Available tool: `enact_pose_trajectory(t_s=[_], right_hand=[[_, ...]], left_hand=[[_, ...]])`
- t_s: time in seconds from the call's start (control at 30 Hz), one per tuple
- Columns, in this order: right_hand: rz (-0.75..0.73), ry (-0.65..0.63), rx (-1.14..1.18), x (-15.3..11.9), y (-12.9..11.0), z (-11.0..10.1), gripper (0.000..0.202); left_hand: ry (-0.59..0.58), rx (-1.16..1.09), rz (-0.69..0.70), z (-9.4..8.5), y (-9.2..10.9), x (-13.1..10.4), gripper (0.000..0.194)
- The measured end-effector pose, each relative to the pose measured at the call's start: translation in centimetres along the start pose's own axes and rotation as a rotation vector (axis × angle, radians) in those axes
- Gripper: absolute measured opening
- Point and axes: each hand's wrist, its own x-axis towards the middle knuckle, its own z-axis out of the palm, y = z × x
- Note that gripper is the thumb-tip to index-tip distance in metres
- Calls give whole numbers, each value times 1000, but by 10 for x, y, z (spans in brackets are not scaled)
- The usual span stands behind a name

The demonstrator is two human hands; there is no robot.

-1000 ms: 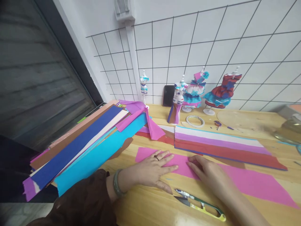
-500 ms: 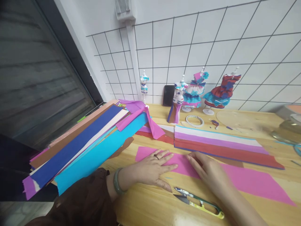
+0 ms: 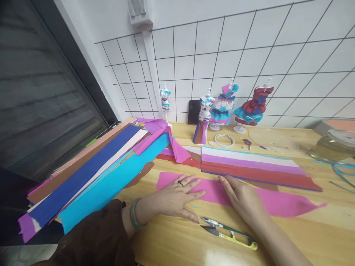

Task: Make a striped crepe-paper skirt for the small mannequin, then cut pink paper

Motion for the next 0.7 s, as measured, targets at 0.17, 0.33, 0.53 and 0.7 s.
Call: enact_pose_trajectory(t_s=[0.17, 0.33, 0.53, 0.7], right_hand=[[14, -17, 18, 1, 6, 0, 43], [-20, -28, 47, 0, -1, -1, 40], [-53, -42, 55, -1, -9, -3, 44], [-107, -39, 92, -1, -10, 0, 42]], left_hand=[[9, -4, 6, 0, 0, 0, 76], [8, -25, 7, -2, 1, -1, 77], [-9, -64, 0, -1, -1, 0, 79], [-27, -76, 9, -1, -1, 1, 80]])
